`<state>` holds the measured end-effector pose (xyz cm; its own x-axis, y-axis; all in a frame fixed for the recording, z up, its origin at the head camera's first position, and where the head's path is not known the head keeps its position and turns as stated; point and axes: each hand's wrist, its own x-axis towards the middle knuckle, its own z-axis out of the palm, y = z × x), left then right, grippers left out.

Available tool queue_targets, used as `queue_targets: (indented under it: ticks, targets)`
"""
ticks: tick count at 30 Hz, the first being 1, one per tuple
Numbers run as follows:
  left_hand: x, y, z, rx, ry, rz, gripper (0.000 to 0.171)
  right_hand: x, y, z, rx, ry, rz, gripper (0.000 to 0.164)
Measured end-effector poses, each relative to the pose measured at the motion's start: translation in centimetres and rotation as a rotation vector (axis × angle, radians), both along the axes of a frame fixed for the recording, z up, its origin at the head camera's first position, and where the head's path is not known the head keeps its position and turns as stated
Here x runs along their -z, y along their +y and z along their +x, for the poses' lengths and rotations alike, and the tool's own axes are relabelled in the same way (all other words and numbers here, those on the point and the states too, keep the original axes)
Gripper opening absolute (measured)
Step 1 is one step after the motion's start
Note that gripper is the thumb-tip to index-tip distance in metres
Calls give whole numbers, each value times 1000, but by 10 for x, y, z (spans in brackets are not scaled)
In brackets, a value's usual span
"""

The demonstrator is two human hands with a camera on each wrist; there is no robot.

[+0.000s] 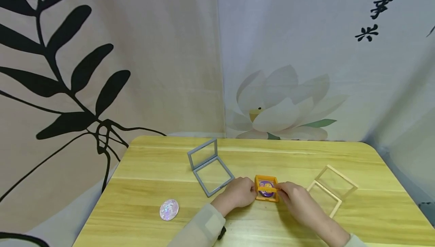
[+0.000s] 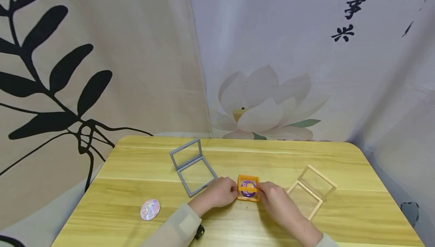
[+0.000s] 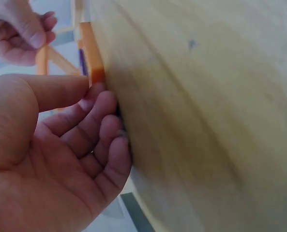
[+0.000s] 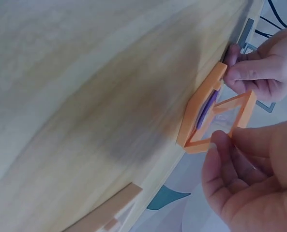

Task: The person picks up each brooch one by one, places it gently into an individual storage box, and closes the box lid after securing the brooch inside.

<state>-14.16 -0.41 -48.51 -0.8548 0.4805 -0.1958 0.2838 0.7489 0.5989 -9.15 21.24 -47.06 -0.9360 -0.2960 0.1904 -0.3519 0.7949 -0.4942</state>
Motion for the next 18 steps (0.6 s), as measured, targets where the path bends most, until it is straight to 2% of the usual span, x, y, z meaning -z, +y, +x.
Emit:
queue_targets:
  ticks: [4,10,14,18]
  targets:
    - [-2,-4,1,1,-55,49,48,3,0,1,-6,-28,10,17]
    - [-3,-7,3,0,-84,87,50,7,0,2,0,-20,10,18]
    - [-5,-7,4,-12,-107,85,49,9,0,2,-15,-15,8,18]
    - [-4,-7,3,-6,-95,62,46,10,1,2,-36,-15,12,18]
